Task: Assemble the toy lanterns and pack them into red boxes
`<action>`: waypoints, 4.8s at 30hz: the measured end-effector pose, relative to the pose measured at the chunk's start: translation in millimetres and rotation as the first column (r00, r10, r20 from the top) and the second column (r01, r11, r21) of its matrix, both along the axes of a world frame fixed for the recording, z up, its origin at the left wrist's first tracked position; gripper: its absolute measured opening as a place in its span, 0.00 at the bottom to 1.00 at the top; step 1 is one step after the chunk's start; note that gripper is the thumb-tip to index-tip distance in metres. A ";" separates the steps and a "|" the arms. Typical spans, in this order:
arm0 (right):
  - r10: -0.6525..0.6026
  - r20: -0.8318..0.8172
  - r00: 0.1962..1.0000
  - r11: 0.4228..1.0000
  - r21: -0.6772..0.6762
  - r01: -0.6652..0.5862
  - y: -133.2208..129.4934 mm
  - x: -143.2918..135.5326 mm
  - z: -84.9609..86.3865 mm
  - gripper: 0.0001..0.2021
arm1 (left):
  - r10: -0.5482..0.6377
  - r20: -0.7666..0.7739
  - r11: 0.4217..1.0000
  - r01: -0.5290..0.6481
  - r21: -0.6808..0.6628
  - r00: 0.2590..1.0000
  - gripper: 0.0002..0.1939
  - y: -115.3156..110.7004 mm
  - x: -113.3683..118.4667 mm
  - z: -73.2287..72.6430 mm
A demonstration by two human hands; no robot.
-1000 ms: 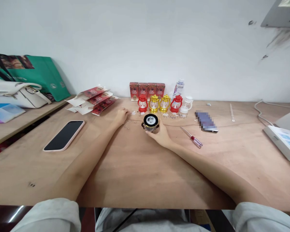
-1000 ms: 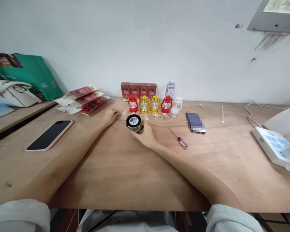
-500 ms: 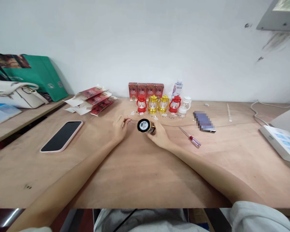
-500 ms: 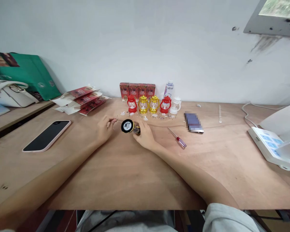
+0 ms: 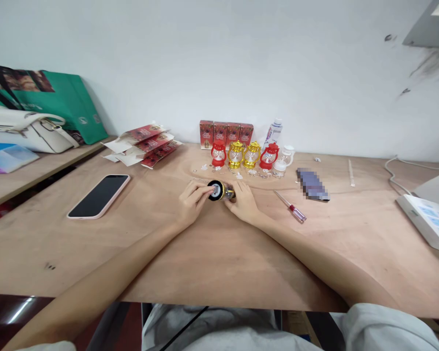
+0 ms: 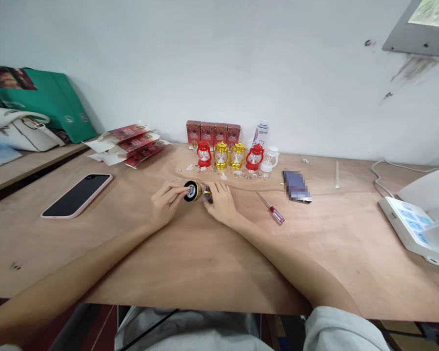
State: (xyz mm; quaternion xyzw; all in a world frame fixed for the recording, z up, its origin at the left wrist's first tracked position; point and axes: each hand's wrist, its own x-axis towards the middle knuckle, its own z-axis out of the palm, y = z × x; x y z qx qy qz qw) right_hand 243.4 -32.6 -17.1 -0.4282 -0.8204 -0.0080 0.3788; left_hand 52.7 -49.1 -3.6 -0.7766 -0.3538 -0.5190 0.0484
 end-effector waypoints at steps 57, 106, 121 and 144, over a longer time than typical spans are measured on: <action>0.128 -0.048 0.991 0.989 0.081 -0.124 -4.7 1.5 1.7 0.21 | -0.161 0.136 0.984 0.149 0.094 0.978 0.03 -9.1 1.3 17.3; 0.102 -0.247 0.964 0.995 0.004 -0.104 1.0 1.0 -1.4 0.21 | 0.168 -0.058 0.770 -0.168 -0.616 0.984 0.10 147.3 -66.7 -15.1; 0.058 -0.287 0.956 0.996 -0.044 -0.074 1.6 1.3 1.1 0.22 | -0.404 -0.020 0.792 0.339 -0.507 0.914 0.14 49.1 -8.1 116.8; 0.075 -0.313 0.947 0.995 -0.041 -0.092 -0.3 2.2 4.2 0.23 | -0.286 -0.590 0.943 0.113 -0.313 0.755 0.08 19.9 14.2 123.6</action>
